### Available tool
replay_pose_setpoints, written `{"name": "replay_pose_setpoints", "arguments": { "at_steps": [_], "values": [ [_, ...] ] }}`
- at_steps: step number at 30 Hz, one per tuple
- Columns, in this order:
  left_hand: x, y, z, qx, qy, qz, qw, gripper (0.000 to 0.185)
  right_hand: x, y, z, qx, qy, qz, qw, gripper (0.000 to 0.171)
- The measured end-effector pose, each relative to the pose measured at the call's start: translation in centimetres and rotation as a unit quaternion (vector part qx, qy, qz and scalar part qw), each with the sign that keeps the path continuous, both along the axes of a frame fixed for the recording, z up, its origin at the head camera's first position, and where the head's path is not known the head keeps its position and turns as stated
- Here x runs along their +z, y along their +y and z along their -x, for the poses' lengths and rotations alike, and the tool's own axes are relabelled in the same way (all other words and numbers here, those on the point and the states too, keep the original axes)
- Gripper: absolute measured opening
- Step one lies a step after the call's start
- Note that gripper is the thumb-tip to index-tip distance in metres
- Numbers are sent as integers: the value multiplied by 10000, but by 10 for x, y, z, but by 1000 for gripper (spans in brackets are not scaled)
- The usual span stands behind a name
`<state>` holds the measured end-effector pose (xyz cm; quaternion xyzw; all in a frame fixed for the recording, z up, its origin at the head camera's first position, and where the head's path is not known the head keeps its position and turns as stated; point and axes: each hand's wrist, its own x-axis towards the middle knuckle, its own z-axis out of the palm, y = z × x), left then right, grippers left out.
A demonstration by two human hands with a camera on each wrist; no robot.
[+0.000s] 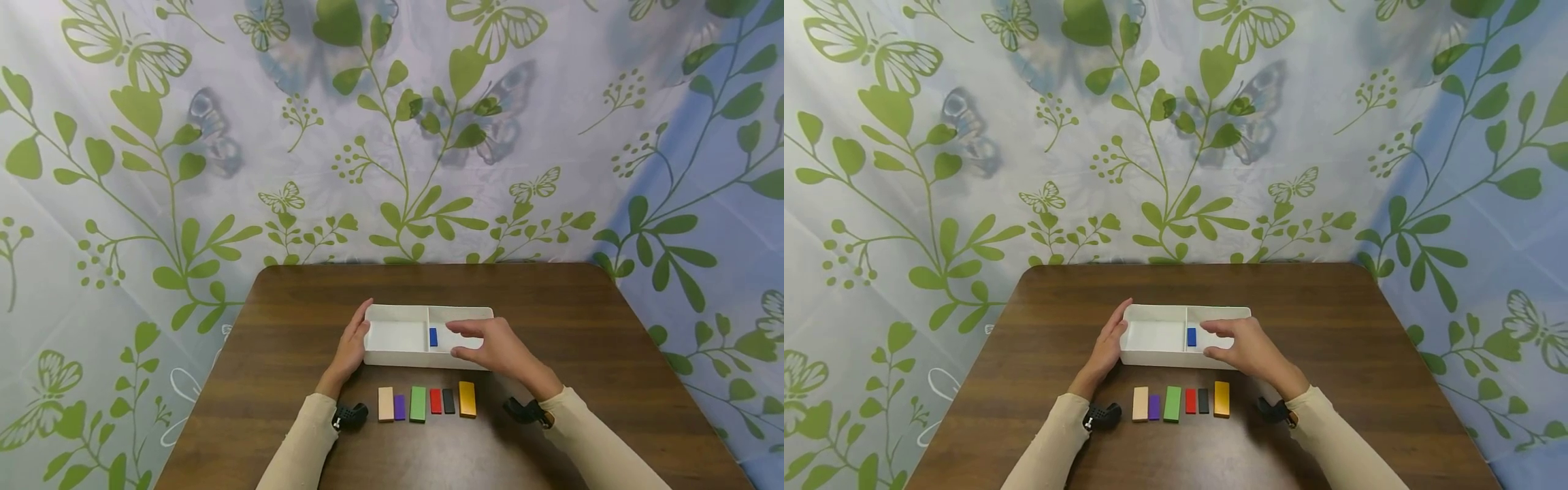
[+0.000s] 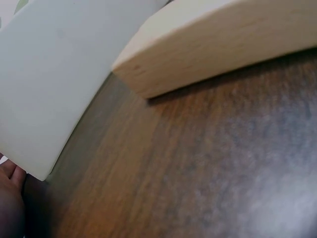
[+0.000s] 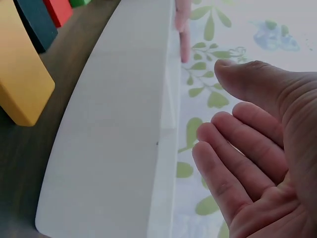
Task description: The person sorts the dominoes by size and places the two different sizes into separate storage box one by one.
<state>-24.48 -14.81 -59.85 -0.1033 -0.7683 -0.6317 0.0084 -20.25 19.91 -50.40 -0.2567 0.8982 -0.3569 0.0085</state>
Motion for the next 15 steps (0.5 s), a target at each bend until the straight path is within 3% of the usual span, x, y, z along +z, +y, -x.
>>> {"name": "replay_pose_setpoints", "arguments": {
  "at_steps": [5, 15],
  "values": [
    [1, -1, -1, -58, -70, 2, 10000, 51, 5, 5, -19, -38, 151, -64, 9999, 53],
    [4, 1, -2, -85, -80, 72, 9999, 53, -3, 10, -44, 123, -158, -43, 9998, 51]
  ]
}}
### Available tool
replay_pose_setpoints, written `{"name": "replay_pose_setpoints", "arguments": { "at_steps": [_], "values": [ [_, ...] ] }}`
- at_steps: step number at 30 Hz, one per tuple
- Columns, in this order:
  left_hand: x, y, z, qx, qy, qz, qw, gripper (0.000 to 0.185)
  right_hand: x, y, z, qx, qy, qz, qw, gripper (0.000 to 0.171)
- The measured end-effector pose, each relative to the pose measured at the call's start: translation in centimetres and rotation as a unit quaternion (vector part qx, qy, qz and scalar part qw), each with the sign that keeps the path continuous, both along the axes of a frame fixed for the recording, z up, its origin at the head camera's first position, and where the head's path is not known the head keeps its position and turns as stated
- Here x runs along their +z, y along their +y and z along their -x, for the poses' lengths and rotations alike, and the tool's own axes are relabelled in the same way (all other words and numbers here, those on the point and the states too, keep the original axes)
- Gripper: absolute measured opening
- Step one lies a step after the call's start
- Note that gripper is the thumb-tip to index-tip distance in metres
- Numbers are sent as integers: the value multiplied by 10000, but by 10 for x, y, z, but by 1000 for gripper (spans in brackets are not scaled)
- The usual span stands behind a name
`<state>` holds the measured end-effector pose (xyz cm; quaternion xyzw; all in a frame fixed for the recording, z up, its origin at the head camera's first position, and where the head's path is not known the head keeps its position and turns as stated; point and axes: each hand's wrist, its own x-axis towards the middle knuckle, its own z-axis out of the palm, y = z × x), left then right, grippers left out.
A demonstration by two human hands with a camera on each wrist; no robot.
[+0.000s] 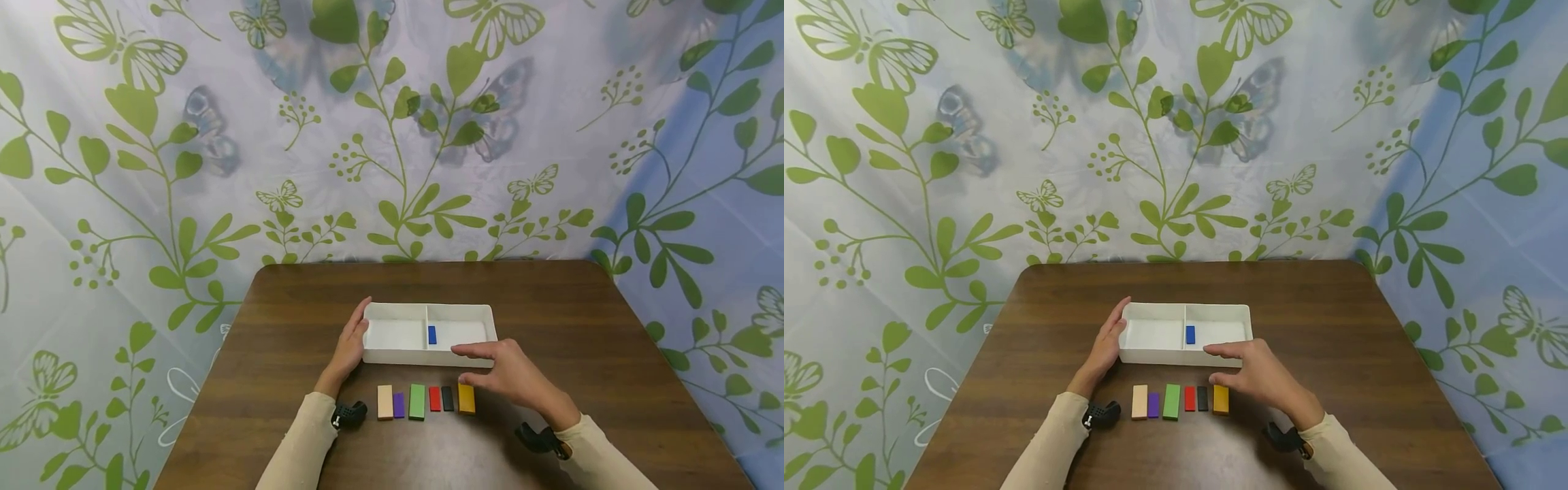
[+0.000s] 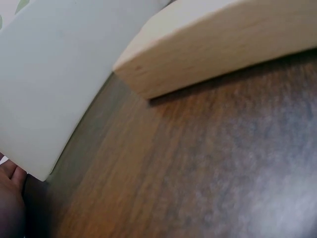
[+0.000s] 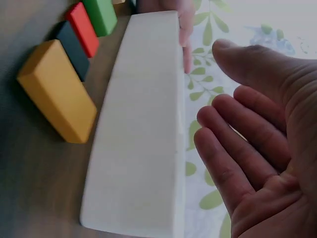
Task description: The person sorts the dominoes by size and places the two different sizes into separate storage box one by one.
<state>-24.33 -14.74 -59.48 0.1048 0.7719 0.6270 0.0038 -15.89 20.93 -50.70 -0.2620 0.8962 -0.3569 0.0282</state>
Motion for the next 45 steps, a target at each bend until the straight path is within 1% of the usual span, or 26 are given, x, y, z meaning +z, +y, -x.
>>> {"name": "replay_pose_setpoints", "arguments": {
  "at_steps": [2, 5, 9, 14, 18, 21, 27, 36, 45],
  "values": [
    [0, 0, 1, 12, 36, 57, 10000, 53, -5, 0, -2, 93, 57, 36, 9999, 51],
    [0, -1, 1, -4, 117, 127, 9999, 54, -15, -1, -4, 214, 193, -46, 9996, 50],
    [-1, -1, 0, -15, 89, 81, 9999, 54, -29, -4, -7, 332, 292, -168, 9989, 53],
    [-1, -1, -1, 23, -3, 18, 10000, 53, -45, -8, -10, 444, 167, -49, 9989, 57],
    [-1, -1, -1, 10, 29, -24, 10000, 53, -55, -11, -12, 455, 87, -108, 9989, 59],
    [-1, 0, -1, 3, 31, -40, 10000, 53, -61, -13, -13, 399, 140, -226, 9988, 59],
    [-1, 0, 0, -11, 43, -128, 9999, 52, -67, -16, -14, 311, 157, -373, 9987, 60],
    [0, 0, -2, 30, 39, -109, 9999, 52, -73, -16, -15, 414, 283, -529, 9973, 59],
    [0, 0, 0, 35, 27, -206, 9998, 52, -74, -18, -16, 503, 781, -550, 9942, 56]
  ]
}}
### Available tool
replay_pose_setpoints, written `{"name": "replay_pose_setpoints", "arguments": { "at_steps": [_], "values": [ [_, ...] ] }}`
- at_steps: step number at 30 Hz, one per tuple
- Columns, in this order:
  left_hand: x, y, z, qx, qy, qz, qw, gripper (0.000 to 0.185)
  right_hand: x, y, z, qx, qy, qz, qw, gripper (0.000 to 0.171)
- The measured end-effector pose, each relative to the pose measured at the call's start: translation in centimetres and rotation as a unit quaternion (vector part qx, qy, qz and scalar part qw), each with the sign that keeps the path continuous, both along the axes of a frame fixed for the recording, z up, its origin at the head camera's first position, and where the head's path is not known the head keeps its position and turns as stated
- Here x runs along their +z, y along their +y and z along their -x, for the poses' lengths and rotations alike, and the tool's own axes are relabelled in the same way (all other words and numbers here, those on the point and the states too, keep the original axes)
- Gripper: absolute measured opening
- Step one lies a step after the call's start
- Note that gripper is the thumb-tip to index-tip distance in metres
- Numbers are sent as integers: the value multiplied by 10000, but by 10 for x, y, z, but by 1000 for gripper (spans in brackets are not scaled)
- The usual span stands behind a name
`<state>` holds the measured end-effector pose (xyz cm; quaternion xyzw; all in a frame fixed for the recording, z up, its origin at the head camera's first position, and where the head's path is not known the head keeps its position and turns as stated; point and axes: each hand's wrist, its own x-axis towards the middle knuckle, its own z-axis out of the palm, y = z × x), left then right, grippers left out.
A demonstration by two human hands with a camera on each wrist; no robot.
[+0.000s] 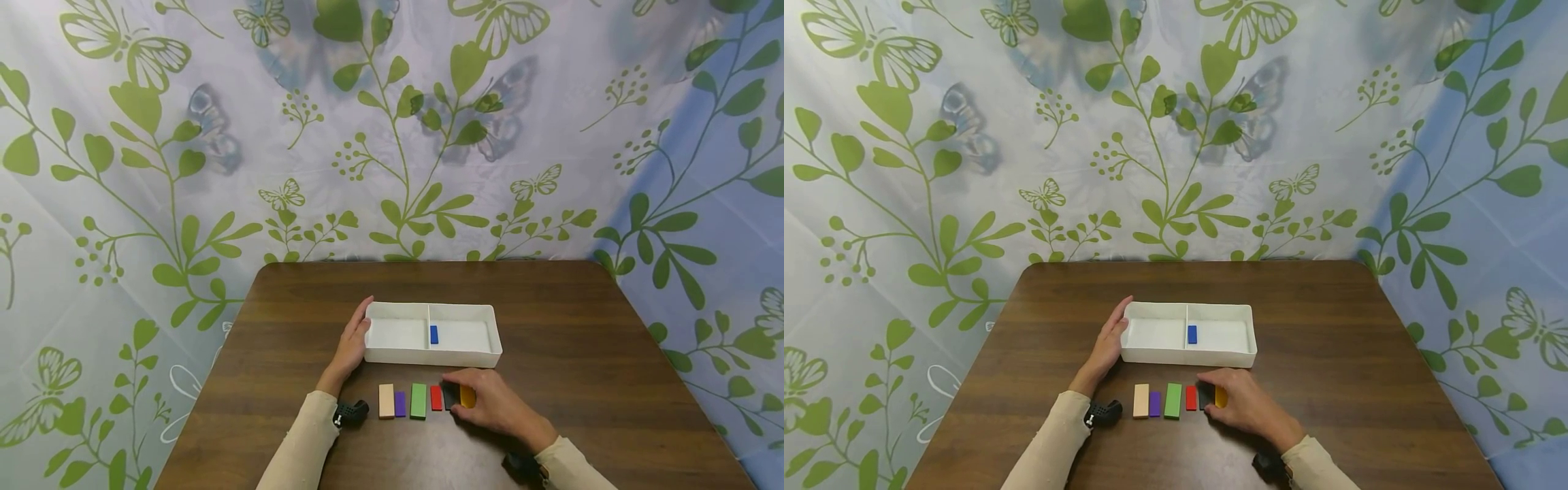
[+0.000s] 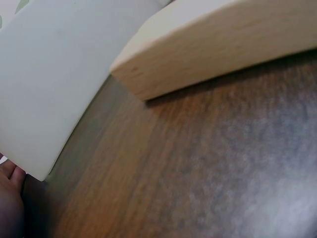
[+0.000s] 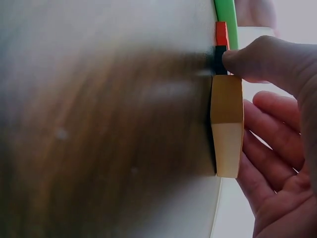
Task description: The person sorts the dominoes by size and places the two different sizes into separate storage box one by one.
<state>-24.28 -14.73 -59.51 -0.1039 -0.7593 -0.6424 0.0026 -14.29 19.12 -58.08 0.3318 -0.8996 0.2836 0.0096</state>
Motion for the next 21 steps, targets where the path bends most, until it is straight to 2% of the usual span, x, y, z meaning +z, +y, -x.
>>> {"name": "replay_pose_setpoints", "arguments": {
  "at_steps": [5, 14, 21],
  "values": [
    [-1, 0, -1, 16, -27, 68, 10000, 52, 0, 0, -1, 30, 164, -29, 9999, 54],
    [-1, 0, -1, 14, 9, 58, 10000, 52, 0, -2, 0, 10, -60, -162, 9998, 54],
    [-2, -1, 0, 2, 50, 40, 10000, 52, -1, -4, 0, 62, 74, -140, 9999, 57]
  ]
}}
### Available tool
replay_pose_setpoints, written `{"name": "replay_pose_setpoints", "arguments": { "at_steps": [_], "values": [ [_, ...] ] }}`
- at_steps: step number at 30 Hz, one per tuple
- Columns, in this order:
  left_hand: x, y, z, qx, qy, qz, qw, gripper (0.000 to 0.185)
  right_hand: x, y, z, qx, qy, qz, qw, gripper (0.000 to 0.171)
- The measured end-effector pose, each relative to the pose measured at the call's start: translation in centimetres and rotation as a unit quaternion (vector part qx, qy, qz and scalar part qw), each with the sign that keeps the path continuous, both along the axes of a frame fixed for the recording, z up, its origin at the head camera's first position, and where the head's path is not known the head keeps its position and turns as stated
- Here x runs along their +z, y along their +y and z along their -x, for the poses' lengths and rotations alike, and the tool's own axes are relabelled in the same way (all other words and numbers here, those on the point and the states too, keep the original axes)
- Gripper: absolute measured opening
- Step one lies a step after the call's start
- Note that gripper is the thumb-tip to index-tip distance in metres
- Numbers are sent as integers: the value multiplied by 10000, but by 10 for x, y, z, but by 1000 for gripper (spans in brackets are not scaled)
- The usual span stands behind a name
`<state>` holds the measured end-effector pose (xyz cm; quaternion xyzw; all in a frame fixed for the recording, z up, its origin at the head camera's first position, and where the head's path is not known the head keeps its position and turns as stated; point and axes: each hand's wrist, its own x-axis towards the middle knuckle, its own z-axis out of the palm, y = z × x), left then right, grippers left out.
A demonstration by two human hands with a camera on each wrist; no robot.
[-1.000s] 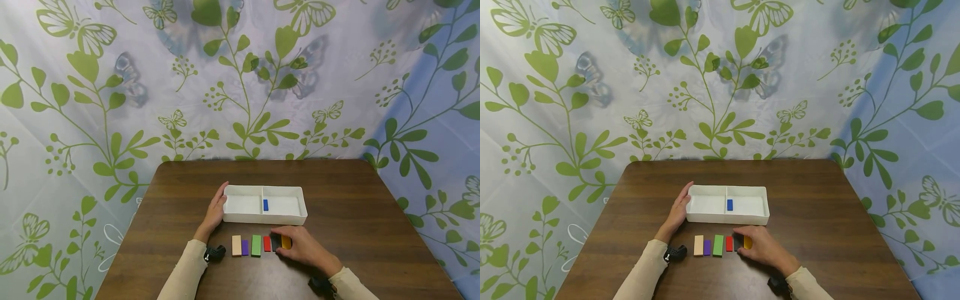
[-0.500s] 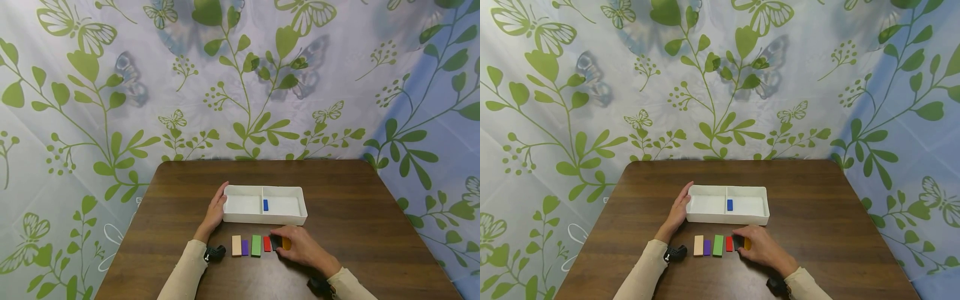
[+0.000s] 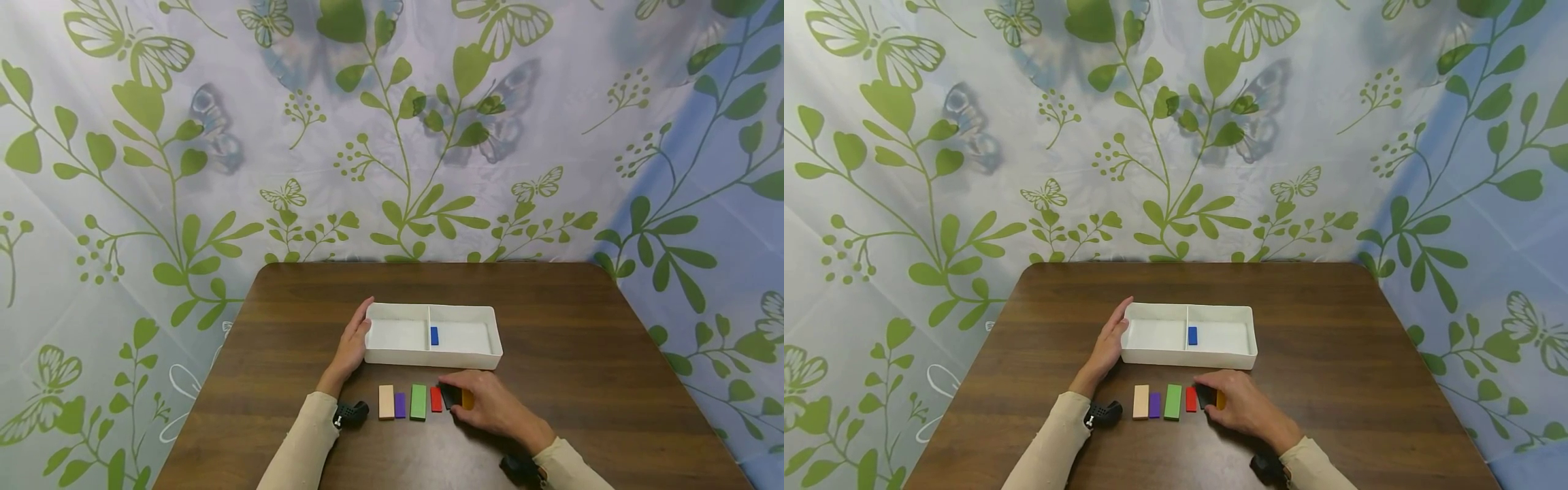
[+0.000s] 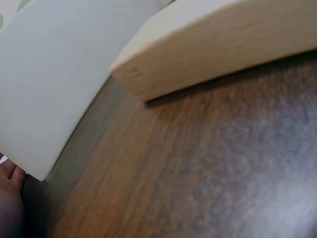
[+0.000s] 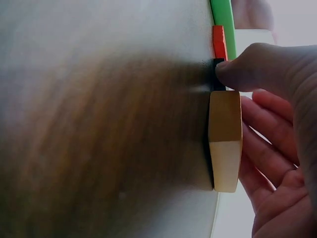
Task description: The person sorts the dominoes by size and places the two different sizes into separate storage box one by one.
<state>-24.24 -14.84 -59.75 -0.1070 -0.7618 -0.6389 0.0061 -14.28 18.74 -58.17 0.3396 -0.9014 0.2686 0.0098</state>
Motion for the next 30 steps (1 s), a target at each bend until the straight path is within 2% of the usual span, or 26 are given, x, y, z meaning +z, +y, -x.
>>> {"name": "replay_pose_setpoints", "arguments": {
  "at_steps": [5, 11, 14, 18, 21, 30],
  "values": [
    [0, 0, 0, 9, -29, 2, 10000, 52, -1, -1, 2, 35, 67, 39, 10000, 55],
    [1, 0, 0, 12, -26, 27, 10000, 52, 6, -1, 3, 61, -216, 143, 9996, 53],
    [2, 1, -1, 30, -24, 36, 10000, 52, 12, 2, 5, 107, -97, 285, 9995, 54],
    [2, 0, -1, 49, -52, 43, 10000, 52, 24, 4, 8, 171, 363, 376, 9985, 54],
    [2, 0, -1, 39, -75, 60, 9999, 52, 36, 6, 9, 171, 527, 347, 9979, 52],
    [0, -1, 1, 38, -80, 74, 9999, 51, 67, 17, 21, -109, 369, 528, 9979, 54]
  ]
}}
